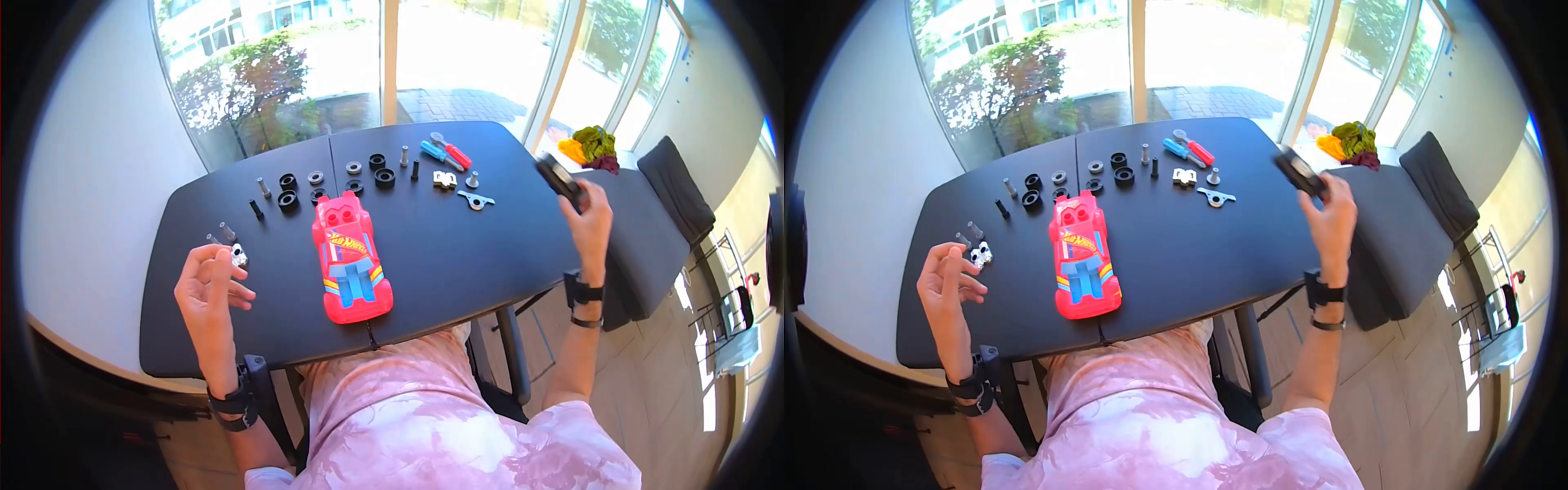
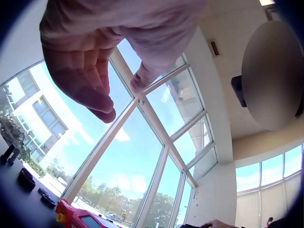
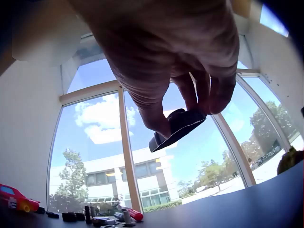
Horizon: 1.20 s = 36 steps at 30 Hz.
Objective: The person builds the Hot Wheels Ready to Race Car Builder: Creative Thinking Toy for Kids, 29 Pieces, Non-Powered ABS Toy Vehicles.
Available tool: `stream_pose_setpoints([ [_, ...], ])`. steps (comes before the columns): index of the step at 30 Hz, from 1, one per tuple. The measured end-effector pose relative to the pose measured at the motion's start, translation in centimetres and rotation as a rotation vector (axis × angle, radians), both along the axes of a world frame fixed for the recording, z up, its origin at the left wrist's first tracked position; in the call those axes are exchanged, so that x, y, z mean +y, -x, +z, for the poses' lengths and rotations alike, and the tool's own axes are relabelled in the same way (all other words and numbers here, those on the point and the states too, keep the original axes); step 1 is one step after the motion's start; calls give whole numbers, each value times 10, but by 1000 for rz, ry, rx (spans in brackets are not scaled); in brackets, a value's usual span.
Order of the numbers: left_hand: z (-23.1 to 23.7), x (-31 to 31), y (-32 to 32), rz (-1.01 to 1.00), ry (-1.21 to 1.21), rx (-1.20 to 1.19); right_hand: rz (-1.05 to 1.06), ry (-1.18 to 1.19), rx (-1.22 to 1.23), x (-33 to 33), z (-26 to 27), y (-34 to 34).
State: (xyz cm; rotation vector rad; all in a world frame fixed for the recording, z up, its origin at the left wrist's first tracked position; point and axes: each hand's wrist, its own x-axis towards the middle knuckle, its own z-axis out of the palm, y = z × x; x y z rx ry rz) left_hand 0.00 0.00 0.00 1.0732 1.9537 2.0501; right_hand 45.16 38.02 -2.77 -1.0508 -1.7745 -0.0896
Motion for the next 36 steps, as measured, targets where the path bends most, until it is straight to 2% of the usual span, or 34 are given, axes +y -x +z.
stream_pose_setpoints([
  [2,2,-3,4,45,-26,-2,-187,107,-41,34,-39,-53],
  [3,2,-6,9,61,-21,-5,-253,66,-83,57,-68,-83],
  [6,6,-13,16,95,-21,-2,-400,196,-108,73,-101,-125],
  [13,9,-20,17,114,-24,10,-474,388,-150,86,-130,-143],
  [16,6,-25,23,102,-5,9,-636,126,-274,73,-130,-128],
  [19,3,-17,21,89,29,-6,-445,76,-157,53,-77,-84],
  [22,0,-15,20,63,71,5,-138,223,-46,22,-29,-30],
  [24,-3,-11,21,22,98,-26,139,446,53,-27,12,26],
  [27,-13,-5,25,-105,200,-135,669,799,240,-87,29,105],
  [29,-26,6,24,-182,279,-241,885,1030,102,-119,26,145],
  [31,-44,16,30,-259,383,-286,838,1033,-98,-135,7,179],
  [34,-61,27,18,-329,428,-231,660,673,-278,-143,-31,208],
  [36,-67,34,12,-387,466,-218,678,733,-284,-144,-40,216],
])
